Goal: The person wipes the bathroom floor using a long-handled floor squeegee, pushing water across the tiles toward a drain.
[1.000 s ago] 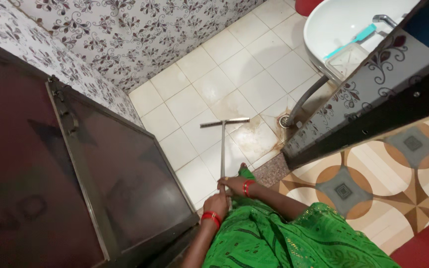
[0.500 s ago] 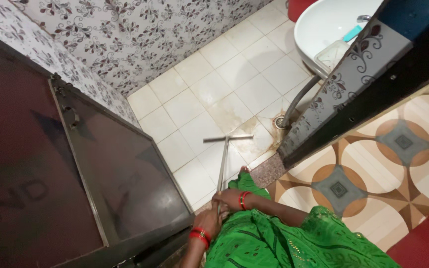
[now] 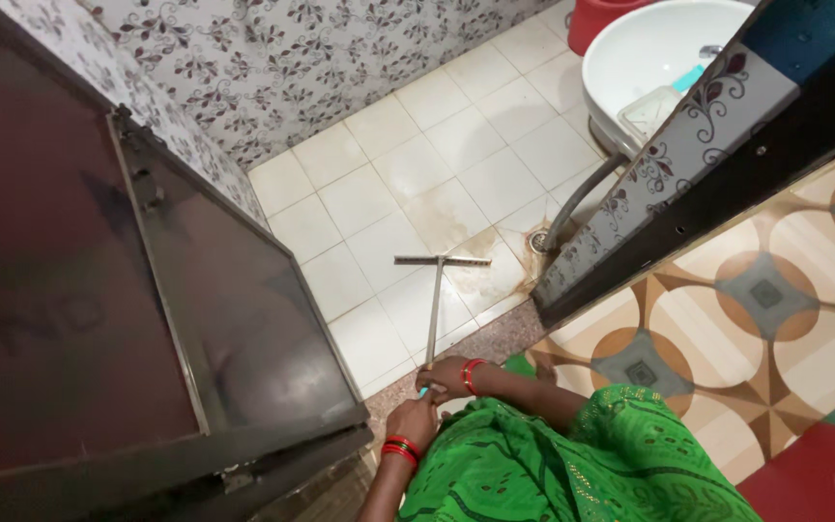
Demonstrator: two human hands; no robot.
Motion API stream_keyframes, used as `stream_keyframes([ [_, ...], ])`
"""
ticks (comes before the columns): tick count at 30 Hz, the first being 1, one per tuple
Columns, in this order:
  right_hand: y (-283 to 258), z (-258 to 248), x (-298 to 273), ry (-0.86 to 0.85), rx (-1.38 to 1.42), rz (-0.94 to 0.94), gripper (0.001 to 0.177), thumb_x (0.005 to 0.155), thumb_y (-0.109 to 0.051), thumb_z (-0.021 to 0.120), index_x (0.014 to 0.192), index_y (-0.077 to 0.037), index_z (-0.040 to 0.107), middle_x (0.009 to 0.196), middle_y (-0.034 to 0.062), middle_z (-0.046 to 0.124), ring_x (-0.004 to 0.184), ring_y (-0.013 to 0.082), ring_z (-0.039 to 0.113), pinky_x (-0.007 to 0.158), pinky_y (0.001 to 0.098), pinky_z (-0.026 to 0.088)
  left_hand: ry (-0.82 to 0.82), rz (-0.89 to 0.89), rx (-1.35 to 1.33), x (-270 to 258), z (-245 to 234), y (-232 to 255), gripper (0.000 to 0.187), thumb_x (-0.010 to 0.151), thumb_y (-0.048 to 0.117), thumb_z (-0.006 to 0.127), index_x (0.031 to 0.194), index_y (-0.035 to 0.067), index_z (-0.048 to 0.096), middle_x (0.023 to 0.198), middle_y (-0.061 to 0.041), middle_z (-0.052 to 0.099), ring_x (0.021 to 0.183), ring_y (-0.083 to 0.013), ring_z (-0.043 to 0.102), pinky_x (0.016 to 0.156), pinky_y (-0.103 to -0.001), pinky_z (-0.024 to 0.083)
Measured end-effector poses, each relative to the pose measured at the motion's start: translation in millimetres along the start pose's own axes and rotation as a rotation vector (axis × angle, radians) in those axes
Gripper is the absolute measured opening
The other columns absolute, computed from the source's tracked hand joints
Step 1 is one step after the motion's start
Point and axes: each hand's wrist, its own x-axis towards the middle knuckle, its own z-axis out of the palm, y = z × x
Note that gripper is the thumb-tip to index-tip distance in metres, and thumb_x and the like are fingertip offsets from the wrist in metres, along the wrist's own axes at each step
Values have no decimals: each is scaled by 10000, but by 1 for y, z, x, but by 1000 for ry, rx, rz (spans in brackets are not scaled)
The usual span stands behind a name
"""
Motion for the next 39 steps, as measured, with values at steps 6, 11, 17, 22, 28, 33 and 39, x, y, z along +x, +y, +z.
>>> stream_keyframes([
  [6,-57,-17,0,-44,-50,-61,378,897,-333,678,1230,-164,619,1076,122,715,934,385,696,838,510,533,67,-80,-78,-61,-51,12,353,957,271,475,1243,224,675,934,-202,740,883,-424,702,812,-559,558],
  [11,-104,3,-44,-70,-13,-101,314,930,-278,654,1217,-152,634,1044,143,719,932,410,685,822,527,521,55,-109,-50,-111,-12,25,294,977,300,490,1152,182,693,896,-205,741,875,-418,709,796,-559,560],
  [17,-66,68,-96,10,-6,2,314,843,-153,685,1156,-141,661,1226,151,671,1048,387,678,904,486,534,53,-63,-39,-100,74,64,289,984,276,481,1186,123,620,853,-223,724,825,-433,702,744,-572,552],
  [22,-29,102,-120,154,72,116,479,697,-59,753,1166,-120,676,1394,209,529,1061,440,628,900,497,508,146,25,-80,-85,94,90,297,942,237,498,1184,107,610,867,-241,721,820,-441,703,729,-569,557],
  [28,-45,108,-129,199,-23,-66,157,923,-166,711,1064,-130,653,1131,132,700,1024,339,677,912,389,573,94,16,-99,-134,56,116,233,964,254,519,1096,102,636,896,-229,718,863,-453,686,769,-571,540],
  [33,-73,109,-124,118,113,-237,571,747,-221,769,1253,-34,582,1289,256,607,943,424,674,804,472,537,103,117,-72,-155,60,96,249,953,264,578,1119,79,584,869,-240,711,841,-456,686,753,-573,541],
  [39,-64,106,-104,-79,-96,42,457,827,-298,730,1246,-122,676,1163,192,725,1026,392,692,886,472,558,66,86,-65,-116,107,63,240,982,264,543,1163,108,564,905,-258,697,831,-469,670,735,-588,532],
])
